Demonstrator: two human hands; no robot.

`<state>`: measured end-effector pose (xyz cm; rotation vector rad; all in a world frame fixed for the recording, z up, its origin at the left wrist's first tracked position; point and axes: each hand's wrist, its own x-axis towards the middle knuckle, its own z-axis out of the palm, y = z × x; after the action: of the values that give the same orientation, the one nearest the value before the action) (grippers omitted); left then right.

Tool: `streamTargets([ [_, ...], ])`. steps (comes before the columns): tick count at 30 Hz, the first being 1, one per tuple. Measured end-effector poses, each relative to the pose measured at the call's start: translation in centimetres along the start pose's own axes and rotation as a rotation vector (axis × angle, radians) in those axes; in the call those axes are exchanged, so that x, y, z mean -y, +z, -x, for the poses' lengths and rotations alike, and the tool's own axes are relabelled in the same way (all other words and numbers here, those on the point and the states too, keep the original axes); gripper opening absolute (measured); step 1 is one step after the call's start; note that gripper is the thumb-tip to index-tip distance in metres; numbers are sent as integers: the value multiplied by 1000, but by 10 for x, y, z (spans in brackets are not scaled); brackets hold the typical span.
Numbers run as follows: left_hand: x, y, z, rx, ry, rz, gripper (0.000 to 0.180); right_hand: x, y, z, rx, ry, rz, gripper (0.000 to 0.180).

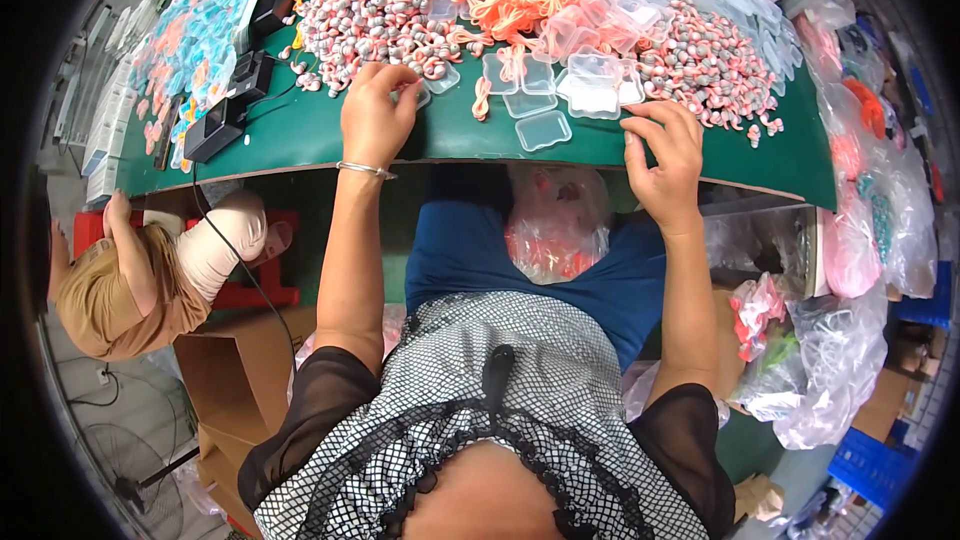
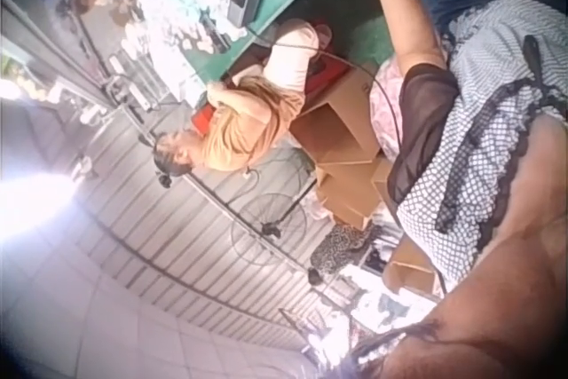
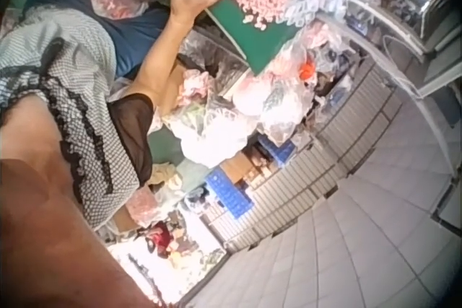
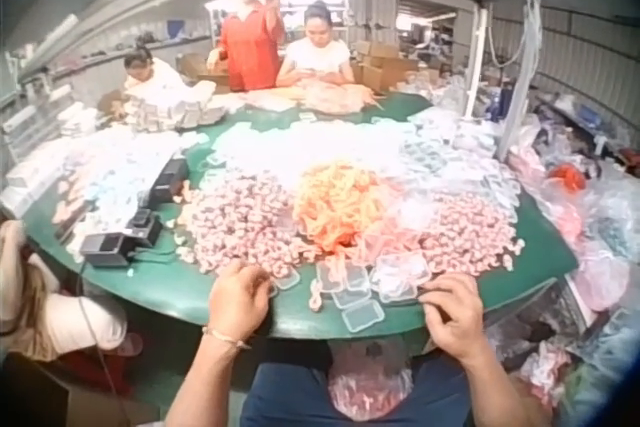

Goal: Packing lanyards into small clear plastic cases.

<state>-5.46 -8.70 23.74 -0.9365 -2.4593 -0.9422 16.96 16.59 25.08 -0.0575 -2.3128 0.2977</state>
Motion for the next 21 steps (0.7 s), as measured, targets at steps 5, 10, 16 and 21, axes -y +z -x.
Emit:
streamTargets([
  [5, 2, -2, 9, -115, 111, 244, 8, -13, -19, 3, -100, 131, -5, 16],
  [10, -31, 1, 30, 96, 112, 300, 10, -41, -29, 12, -111, 245, 199, 15],
  [16, -37, 14, 40, 61, 181, 243, 10, -37, -16, 11, 21, 213, 405, 17],
  [21, -36, -4, 48, 19, 256, 233, 11, -36, 1, 5, 55, 176, 511, 12],
])
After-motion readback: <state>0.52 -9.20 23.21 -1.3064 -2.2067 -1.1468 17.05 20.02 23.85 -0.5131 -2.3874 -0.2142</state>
